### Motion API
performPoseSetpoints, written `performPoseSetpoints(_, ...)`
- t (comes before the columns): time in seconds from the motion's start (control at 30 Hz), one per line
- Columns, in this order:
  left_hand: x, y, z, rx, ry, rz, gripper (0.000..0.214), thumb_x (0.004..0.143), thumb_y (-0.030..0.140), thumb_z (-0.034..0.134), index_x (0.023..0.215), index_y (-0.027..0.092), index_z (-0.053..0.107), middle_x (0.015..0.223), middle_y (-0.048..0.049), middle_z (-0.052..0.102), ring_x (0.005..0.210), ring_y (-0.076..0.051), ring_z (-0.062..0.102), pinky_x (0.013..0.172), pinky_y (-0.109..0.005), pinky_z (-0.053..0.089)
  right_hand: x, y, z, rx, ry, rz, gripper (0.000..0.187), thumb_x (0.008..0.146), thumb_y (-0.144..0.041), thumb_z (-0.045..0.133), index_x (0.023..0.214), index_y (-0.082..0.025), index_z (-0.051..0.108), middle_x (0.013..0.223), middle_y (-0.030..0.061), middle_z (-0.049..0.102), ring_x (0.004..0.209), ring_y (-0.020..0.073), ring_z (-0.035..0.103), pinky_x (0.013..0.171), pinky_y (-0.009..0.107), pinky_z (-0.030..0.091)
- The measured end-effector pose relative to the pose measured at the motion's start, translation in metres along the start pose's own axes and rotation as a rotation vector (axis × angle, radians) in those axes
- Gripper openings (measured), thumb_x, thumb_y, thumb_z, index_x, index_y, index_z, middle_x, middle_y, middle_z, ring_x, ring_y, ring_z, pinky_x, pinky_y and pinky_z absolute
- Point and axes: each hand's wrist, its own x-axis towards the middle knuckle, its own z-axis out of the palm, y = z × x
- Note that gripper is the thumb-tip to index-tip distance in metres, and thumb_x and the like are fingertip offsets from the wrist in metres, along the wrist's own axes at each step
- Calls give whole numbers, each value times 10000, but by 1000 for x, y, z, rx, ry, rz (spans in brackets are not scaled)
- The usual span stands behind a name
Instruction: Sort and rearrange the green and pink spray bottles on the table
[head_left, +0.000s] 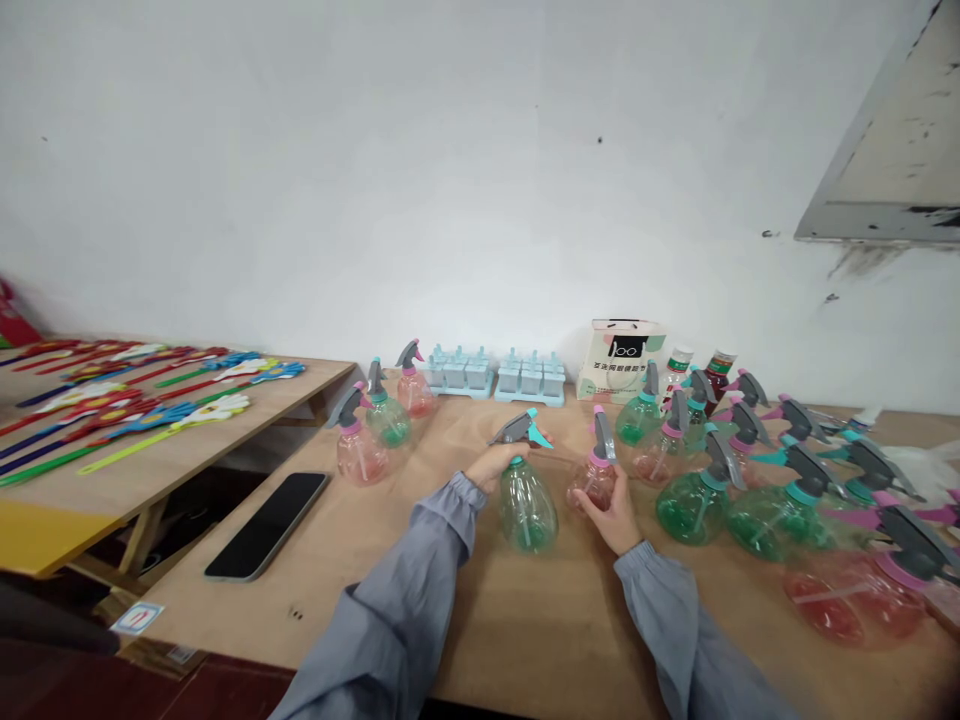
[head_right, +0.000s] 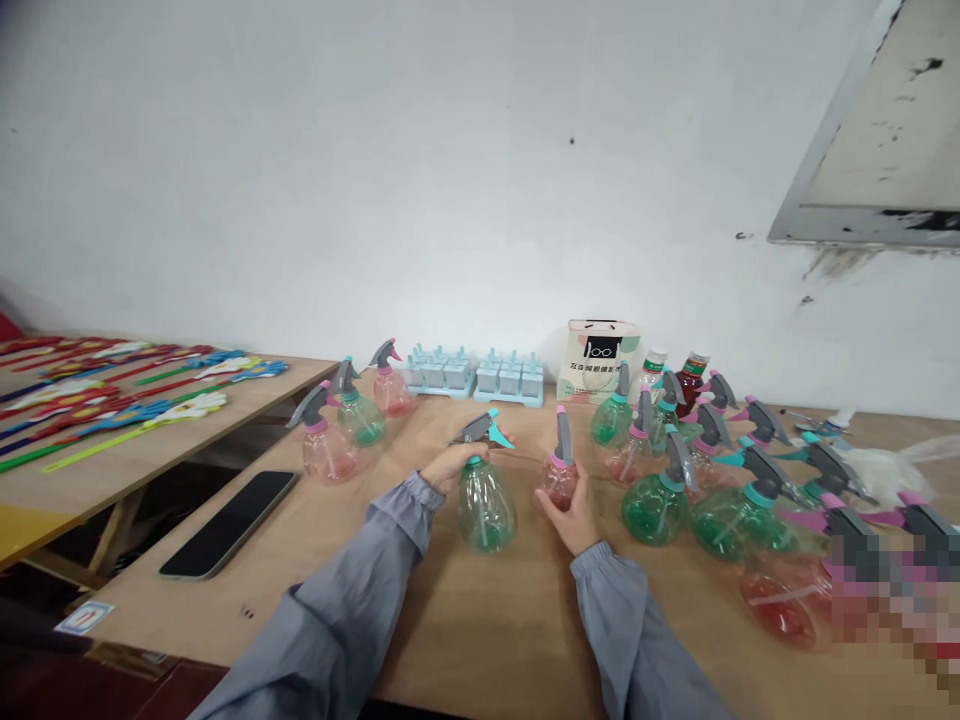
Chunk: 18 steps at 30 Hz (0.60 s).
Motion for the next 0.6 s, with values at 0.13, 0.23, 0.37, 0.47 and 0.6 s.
performPoseSetpoints(0.13, -3, -2, -4, 13, 66, 43, 213, 483, 152, 547, 647, 171, 680, 723, -36, 710, 752, -184, 625, 722, -282, 453, -1, -1, 0, 22, -15, 17, 829, 738, -572, 705, 1375, -173, 357, 1273, 175, 562, 1193, 312, 569, 1046, 543, 437)
performPoseSetpoints(0.23, -18, 6, -16, 70, 9, 48, 196, 515, 141, 616, 681, 183, 713, 692, -25, 696, 776, -201, 630, 759, -300, 470, -1, -2, 0, 20, -18, 17, 828, 737, -573, 705, 1377, -181, 356, 1262, 167, 571, 1183, 311, 573, 1047, 552, 435)
performPoseSetpoints(0.37, -58, 30, -53, 279, 110, 130, 269, 609, 236, 768, 875, 206, 750, 828, -37, 737, 956, -247, 649, 912, -352, 480, -1, -2, -1, 10, -3, 3, 805, 742, -566, 700, 1372, -191, 367, 1238, 158, 585, 1150, 303, 595, 1016, 542, 466)
performPoseSetpoints(0.47, -95, 44, -96, 464, 411, 231, 334, 681, 398, 772, 944, 194, 742, 965, -63, 747, 1068, -271, 638, 1000, -399, 472, -1, -1, -1, 6, 4, -8, 796, 739, -553, 708, 1367, -196, 374, 1237, 158, 584, 1158, 307, 589, 1015, 546, 464)
performPoseSetpoints(0.6, -136, 41, -160, 564, 1043, 311, 444, 560, 434, 826, 903, 171, 726, 860, -35, 721, 950, -263, 661, 896, -382, 534, -1, 1, 0, 30, -16, 22, 809, 728, -547, 723, 1361, -185, 373, 1264, 168, 564, 1179, 315, 572, 1041, 557, 437)
